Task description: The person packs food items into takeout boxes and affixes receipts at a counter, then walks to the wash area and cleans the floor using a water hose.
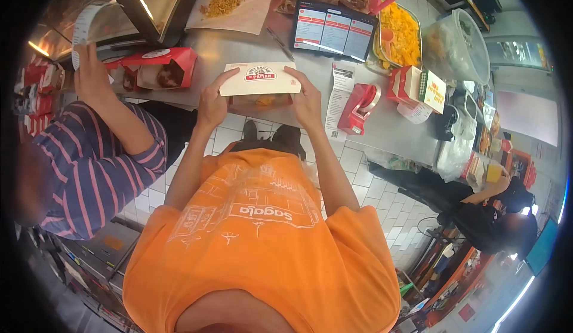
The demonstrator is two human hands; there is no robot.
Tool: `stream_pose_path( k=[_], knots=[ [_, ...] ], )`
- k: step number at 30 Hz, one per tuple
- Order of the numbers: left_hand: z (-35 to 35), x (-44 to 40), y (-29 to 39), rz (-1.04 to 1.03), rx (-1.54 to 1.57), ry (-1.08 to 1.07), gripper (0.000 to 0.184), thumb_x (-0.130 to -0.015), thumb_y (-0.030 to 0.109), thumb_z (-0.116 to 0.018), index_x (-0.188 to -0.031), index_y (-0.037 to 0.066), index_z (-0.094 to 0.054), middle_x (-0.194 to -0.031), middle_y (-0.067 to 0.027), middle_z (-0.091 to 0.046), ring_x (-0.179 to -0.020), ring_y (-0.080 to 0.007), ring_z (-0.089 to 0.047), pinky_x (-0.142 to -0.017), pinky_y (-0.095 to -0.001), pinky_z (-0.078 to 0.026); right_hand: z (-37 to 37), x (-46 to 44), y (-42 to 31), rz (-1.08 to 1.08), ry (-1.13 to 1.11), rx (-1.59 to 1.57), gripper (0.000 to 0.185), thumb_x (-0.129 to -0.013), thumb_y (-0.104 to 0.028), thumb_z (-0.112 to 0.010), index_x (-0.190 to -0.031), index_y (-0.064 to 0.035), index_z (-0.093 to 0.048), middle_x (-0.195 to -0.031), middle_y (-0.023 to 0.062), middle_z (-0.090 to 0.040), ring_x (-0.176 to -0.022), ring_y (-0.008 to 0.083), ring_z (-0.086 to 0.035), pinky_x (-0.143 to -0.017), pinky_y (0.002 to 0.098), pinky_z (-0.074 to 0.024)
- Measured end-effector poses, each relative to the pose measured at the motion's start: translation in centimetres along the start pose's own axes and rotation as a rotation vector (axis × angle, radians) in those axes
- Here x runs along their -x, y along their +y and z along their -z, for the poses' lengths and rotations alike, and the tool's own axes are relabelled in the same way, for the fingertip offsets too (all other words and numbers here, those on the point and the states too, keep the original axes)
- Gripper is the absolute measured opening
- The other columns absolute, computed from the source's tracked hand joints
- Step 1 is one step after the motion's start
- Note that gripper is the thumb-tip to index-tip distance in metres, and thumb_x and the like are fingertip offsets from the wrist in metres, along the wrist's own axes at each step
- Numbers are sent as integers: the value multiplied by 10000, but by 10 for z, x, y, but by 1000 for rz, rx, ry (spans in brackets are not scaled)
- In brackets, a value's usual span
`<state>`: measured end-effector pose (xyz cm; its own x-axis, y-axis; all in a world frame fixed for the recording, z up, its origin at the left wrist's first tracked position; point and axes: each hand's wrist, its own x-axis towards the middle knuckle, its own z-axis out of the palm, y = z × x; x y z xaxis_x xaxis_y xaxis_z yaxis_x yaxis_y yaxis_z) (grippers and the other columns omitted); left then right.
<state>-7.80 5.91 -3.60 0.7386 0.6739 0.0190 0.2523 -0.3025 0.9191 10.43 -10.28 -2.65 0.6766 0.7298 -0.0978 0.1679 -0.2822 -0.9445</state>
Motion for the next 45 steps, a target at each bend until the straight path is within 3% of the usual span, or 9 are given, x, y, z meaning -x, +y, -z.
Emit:
stream_pose_path(
  k=[2,8,14,20,22,28,34,36,45],
  knots=[
    [8,2,6,96,39,-169,581,-754,28,-631,-1326,87,-551,-1333,-275,-532,-1247,-428,-510,-1019,-420,-437,7,3,-11,-122,-156,22,402,-943,-139,-508,-1339,-107,-569,-1264,121,-641,-1198,237,-584,-1033,313,-402],
    [-17,2,11,-279,-704,-117,633,-738,208,-763,-1334,140,-560,-1529,-317,-202,-1379,-488,-287,-1082,-508,-357,15,11,32,348,-343,642,737,-870,-282,-668,-1519,-234,-320,-1580,281,-83,-1417,509,-206,-1014,475,-459],
    [-29,-18,-11,-410,-717,-218,642,-719,214,-763,-1321,334,-576,-1366,-253,-398,-1259,-444,-376,-1049,-496,-408,19,-1,30,341,-471,839,658,-927,-75,-534,-1507,-301,-323,-1535,210,-301,-1361,486,-337,-989,445,-491],
    [-53,-6,10,-428,-746,-34,726,-623,386,-833,-1309,347,-597,-1332,-182,-423,-1242,-416,-386,-934,-474,-480,21,38,36,567,-166,866,563,-937,-263,-596,-1445,-112,-404,-1512,142,-355,-1312,393,-449,-927,487,-507],
    [-57,-10,5,-423,-699,0,741,-600,424,-844,-1298,345,-609,-1323,-178,-422,-1237,-411,-387,-931,-467,-479,45,62,41,68,481,214,396,-927,-250,-601,-1272,-62,-549,-1218,173,-593,-1063,359,-610,-865,472,-504],
    [-59,-17,16,-405,-680,-4,720,-599,399,-851,-1280,320,-631,-1279,-180,-428,-1218,-403,-391,-939,-467,-476,47,82,66,-199,335,509,245,-889,-99,-606,-1112,2,-587,-762,154,-617,-766,320,-631,-713,408,-476],
    [-23,-27,6,-440,-670,-230,737,-662,256,-778,-1363,301,-556,-1506,-240,-278,-1375,-485,-246,-1045,-510,-424,29,67,40,-189,374,236,368,-876,-110,-647,-1209,3,-539,-826,135,-635,-774,294,-634,-736,389,-497],
    [-29,-20,6,-364,-635,-292,764,-668,209,-728,-1395,309,-516,-1575,-258,-151,-1421,-510,-141,-1076,-538,-389,6,62,40,227,400,312,392,-881,-128,-651,-1235,-6,-537,-885,146,-647,-834,312,-646,-776,383,-511],
    [-22,-53,-11,-436,-766,-409,680,-722,480,-715,-1366,329,-557,-1456,-268,-412,-1278,-424,-444,-1083,-440,-383,-7,39,48,-47,273,115,430,-890,-269,-680,-1208,4,-580,-1111,201,-676,-993,322,-669,-844,396,-522]
  ],
)
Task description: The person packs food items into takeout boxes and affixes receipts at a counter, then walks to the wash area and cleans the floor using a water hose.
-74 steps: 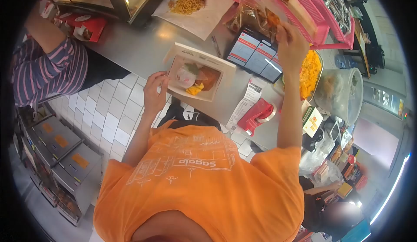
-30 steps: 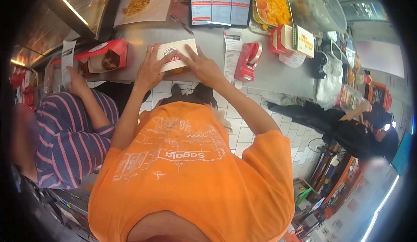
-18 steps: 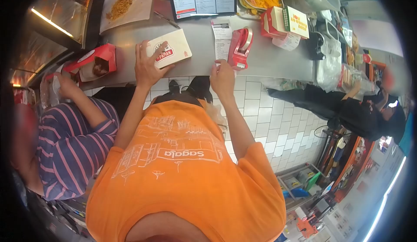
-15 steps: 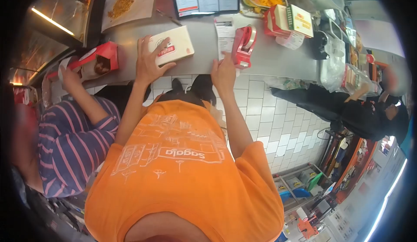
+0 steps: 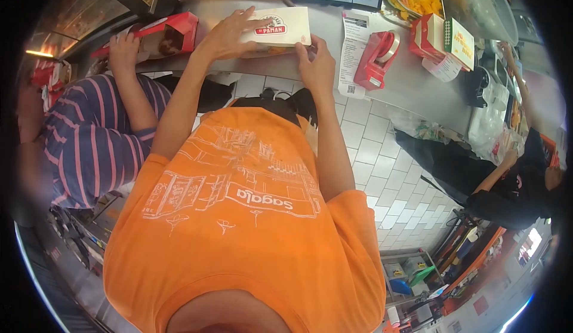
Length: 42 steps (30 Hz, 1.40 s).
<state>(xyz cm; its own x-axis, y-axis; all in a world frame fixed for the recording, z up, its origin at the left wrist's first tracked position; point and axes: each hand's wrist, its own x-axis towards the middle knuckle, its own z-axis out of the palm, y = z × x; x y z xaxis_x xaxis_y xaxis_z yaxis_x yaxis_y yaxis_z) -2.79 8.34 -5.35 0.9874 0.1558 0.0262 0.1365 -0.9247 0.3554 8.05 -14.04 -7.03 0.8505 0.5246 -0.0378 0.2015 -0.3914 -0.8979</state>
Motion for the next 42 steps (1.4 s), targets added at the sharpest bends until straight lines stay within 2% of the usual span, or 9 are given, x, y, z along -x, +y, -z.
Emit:
stream_pose_path(
  k=[7,9,11,28,32,34,37,39,42],
  knots=[
    [-20,5,82,178,-303,347,726,-791,337,-693,-1450,180,-432,-1523,-192,-345,-1396,-359,-340,-1066,-530,-351,36,26,11,93,243,42,371,-931,-217,-611,-1225,2,-555,-1055,196,-680,-982,325,-671,-833,403,-530],
    [-83,-18,96,-310,164,268,795,-777,282,-706,-1470,103,-360,-1582,-137,-237,-1442,-313,-250,-1090,-585,-293,55,27,23,-86,165,319,276,-931,-147,-566,-1166,-1,-566,-917,190,-685,-893,371,-668,-809,422,-525],
    [-101,-50,145,-232,184,77,798,-777,262,-703,-1464,80,-341,-1576,-110,-261,-1448,-246,-265,-1060,-550,-308,60,10,37,-94,84,353,246,-892,-70,-547,-1122,19,-541,-921,239,-654,-860,418,-643,-737,478,-513],
    [-98,-52,133,-132,228,102,866,-709,332,-763,-1450,101,-381,-1571,-80,-286,-1460,-195,-253,-1049,-529,-326,72,21,64,93,21,607,235,-816,-33,-569,-1036,48,-592,-947,253,-648,-905,393,-640,-775,423,-510],
    [-14,-3,95,255,320,165,883,-679,423,-795,-1447,177,-436,-1549,-197,-263,-1455,-334,-225,-1071,-575,-305,100,52,-1,-65,307,216,184,-873,-74,-580,-1036,8,-593,-963,192,-634,-884,351,-608,-786,413,-479],
    [7,-8,86,552,-188,124,940,-643,509,-813,-1459,237,-436,-1498,-271,-277,-1419,-446,-208,-1053,-615,-301,118,47,11,-137,537,194,169,-906,-120,-592,-1024,2,-601,-968,164,-641,-878,313,-611,-771,385,-478],
    [-22,-2,79,315,11,314,976,-624,567,-812,-1471,286,-418,-1470,-291,-284,-1399,-500,-180,-1034,-648,-293,136,5,47,-396,424,338,252,-953,-224,-594,-1049,9,-610,-937,100,-655,-837,181,-617,-719,322,-518],
    [-23,3,90,285,-29,304,937,-632,548,-813,-1451,273,-450,-1445,-270,-316,-1369,-480,-236,-1020,-624,-315,136,-6,40,-627,191,-267,327,-946,-286,-626,-1054,21,-651,-900,87,-634,-827,168,-602,-712,301,-489],
    [-42,4,81,213,-10,332,850,-645,505,-815,-1401,253,-517,-1388,-231,-375,-1295,-435,-336,-980,-574,-359,124,28,72,-235,432,-899,233,-922,-241,-667,-939,-19,-736,-873,65,-542,-823,128,-545,-572,293,-465]
  ],
)
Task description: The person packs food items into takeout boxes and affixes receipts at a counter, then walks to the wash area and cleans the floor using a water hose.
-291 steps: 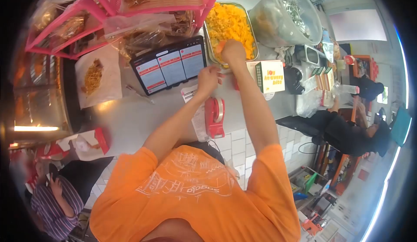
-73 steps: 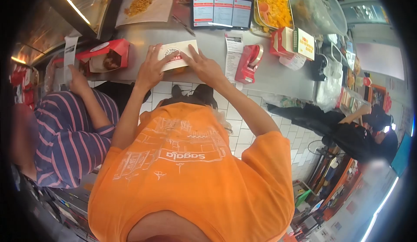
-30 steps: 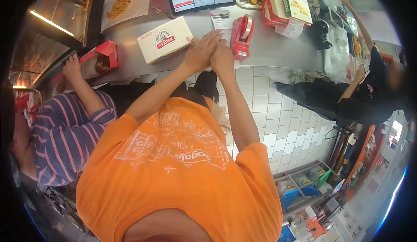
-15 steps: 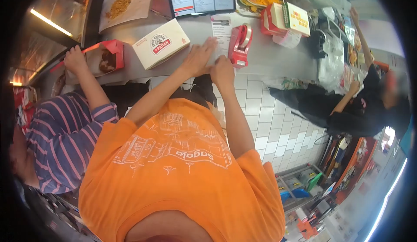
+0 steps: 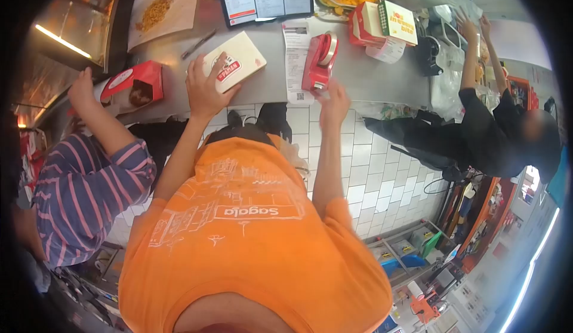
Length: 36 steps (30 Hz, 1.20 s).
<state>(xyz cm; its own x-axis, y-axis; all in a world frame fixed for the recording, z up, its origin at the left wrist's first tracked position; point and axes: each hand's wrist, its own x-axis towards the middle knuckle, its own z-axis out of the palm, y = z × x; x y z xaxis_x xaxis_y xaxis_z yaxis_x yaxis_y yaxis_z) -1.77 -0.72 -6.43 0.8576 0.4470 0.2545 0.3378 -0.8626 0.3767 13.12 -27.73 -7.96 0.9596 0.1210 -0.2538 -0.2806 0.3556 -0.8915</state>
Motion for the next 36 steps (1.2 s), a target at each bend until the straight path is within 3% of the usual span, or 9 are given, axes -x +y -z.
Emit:
stream_pose_path(
  k=[1,4,7,13,17,24,27,29,36],
  knots=[
    [-7,-4,-5,-28,64,43,802,-651,482,-816,-1371,246,-552,-1355,-214,-401,-1251,-412,-380,-954,-548,-381,5,4,9,11,-6,-1,233,-922,-241,-667,-939,-19,-736,-873,65,-542,-823,128,-545,-572,293,-465],
    [-5,-7,0,-42,48,96,729,-656,439,-815,-1324,247,-592,-1286,-183,-439,-1170,-374,-428,-913,-510,-397,16,25,43,461,180,1015,250,-922,-242,-665,-819,-33,-757,-873,58,-566,-783,149,-557,-568,288,-462],
    [-6,-7,1,-38,22,105,730,-653,446,-814,-1323,257,-591,-1279,-184,-447,-1176,-377,-424,-924,-513,-393,18,27,39,-51,352,793,264,-926,-256,-657,-821,-33,-751,-810,72,-585,-714,172,-567,-596,295,-459],
    [-4,-7,-2,-21,-1,97,724,-675,479,-803,-1332,266,-585,-1282,-181,-453,-1201,-393,-428,-958,-503,-397,-101,55,41,79,-470,782,300,-876,-317,-707,-792,-33,-754,-677,82,-649,-548,118,-550,-473,293,-391],
    [9,-6,0,6,40,10,779,-651,465,-804,-1360,279,-541,-1315,-175,-426,-1246,-384,-380,-948,-535,-377,-128,15,73,-47,-548,950,372,-796,-383,-774,-722,-19,-745,-553,74,-628,-463,116,-517,-477,303,-402],
    [-25,-13,-8,221,42,85,737,-688,481,-780,-1348,269,-530,-1289,-141,-460,-1220,-360,-423,-925,-536,-394,-118,-3,72,259,-615,1531,457,-669,-433,-859,-716,-1,-717,-553,101,-622,-527,218,-615,-540,373,-473],
    [-13,-18,-8,195,16,117,717,-671,438,-804,-1310,229,-555,-1241,-118,-503,-1210,-343,-444,-922,-505,-417,-92,18,74,122,-562,1072,443,-746,-349,-833,-980,-3,-685,-745,117,-685,-640,197,-655,-587,355,-512],
    [0,-16,-11,126,81,30,730,-656,424,-818,-1299,199,-556,-1226,-117,-515,-1201,-347,-448,-924,-489,-421,-89,42,66,-239,-513,671,667,-867,-324,-740,-1330,17,-402,-1019,170,-660,-805,212,-687,-718,326,-574],
    [65,-14,46,-219,403,-55,840,-615,375,-849,-1329,88,-512,-1242,-160,-524,-1158,-366,-476,-977,-469,-409,-100,89,-9,-242,-286,278,733,-912,-231,-675,-1446,-62,-204,-1306,182,-496,-1058,273,-629,-766,374,-600]
  ],
)
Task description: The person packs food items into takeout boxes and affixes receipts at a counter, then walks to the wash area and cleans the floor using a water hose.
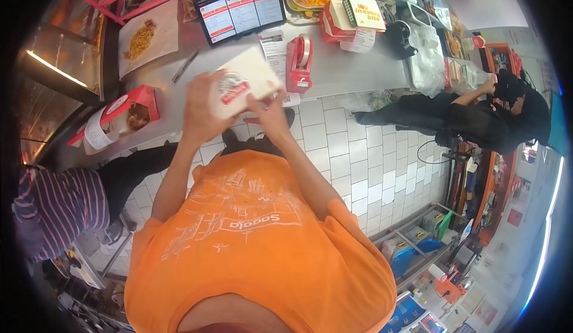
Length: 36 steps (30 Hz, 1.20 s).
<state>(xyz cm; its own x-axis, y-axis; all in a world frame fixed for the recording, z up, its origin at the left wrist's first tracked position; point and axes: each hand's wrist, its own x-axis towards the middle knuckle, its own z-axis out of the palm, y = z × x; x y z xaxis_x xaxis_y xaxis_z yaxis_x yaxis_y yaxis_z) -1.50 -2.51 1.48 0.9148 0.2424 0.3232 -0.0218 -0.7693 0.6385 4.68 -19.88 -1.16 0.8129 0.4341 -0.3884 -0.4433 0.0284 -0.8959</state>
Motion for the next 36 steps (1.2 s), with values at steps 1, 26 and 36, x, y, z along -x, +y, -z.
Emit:
stream_pose_path(
  k=[1,26,36],
  knots=[
    [0,-8,24,10,-7,3,840,-615,375,-849,-1329,88,-512,-1242,-160,-524,-1158,-366,-476,-977,-469,-409,9,3,-7,80,41,-228,716,-918,-187,-655,-1455,-94,-192,-1333,168,-473,-1106,282,-606,-788,406,-605],
    [-108,-59,159,504,495,429,135,-927,79,-654,-1021,10,-587,-852,-46,-633,-724,-98,-618,-620,-223,-490,304,-19,-124,181,136,484,606,-908,-303,-680,-1336,29,-407,-1186,184,-605,-998,200,-632,-803,294,-507],
    [-312,-146,153,-55,-25,-144,963,-636,477,-827,-1359,49,-357,-1401,-205,-324,-1302,-430,-275,-1060,-534,-299,366,-139,-96,372,301,546,642,-876,-90,-674,-1413,-22,-330,-1130,220,-655,-1013,271,-671,-862,357,-511]
  ],
)
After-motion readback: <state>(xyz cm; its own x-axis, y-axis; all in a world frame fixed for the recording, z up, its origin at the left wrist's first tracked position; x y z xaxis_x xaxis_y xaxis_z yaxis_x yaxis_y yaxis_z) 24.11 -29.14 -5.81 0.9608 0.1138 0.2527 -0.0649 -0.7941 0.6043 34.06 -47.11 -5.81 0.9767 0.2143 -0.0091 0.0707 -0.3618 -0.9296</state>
